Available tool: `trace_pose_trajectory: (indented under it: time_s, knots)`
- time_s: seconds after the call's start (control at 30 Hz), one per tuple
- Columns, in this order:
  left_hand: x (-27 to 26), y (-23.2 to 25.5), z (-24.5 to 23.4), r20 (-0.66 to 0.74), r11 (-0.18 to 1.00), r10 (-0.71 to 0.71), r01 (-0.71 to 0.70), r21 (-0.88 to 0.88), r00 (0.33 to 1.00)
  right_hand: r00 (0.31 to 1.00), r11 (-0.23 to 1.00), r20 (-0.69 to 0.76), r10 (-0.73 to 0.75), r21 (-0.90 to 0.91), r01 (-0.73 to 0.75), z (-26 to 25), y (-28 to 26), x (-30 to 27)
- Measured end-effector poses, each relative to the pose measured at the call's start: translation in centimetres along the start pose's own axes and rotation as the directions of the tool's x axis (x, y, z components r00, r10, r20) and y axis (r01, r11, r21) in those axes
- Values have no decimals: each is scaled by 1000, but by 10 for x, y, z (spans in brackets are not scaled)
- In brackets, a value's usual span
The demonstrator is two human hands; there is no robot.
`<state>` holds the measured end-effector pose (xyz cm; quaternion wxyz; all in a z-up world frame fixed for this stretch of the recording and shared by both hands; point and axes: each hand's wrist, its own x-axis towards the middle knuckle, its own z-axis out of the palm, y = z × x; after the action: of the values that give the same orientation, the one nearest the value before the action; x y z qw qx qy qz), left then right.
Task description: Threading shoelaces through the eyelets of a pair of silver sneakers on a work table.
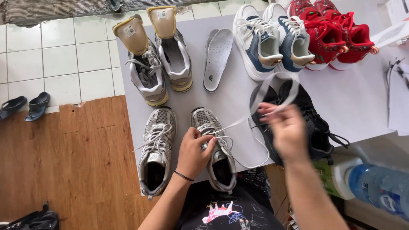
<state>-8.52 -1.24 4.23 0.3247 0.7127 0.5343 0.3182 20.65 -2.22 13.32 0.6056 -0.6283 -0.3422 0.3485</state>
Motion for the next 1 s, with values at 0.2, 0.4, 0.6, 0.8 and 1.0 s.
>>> trace_pose_trajectory:
  time_s: [0.2, 0.4, 0.6, 0.8, 1.0]
  knots:
    - [7, -7, 11, -17, 999, 6, -6, 39, 1000, 934, 979, 321, 156, -174, -104, 56, 90, -25]
    - [12, -9, 18, 8, 997, -25, 25, 71, 1000, 893, 944, 354, 279, -273, -187, 77, 88, -22]
    - [15, -14, 25, 18, 995, -67, 65, 73, 998, 897, 904, 329, 296, -400, -152, 78, 90, -20]
    - [16, -23, 31, 30, 994, -98, 96, 56, 995, 907, 876, 296, 299, -463, -138, 83, 82, -23]
    - [15, -20, 34, 3, 995, -85, 84, 49, 996, 898, 876, 314, 308, -463, -138, 83, 64, -26]
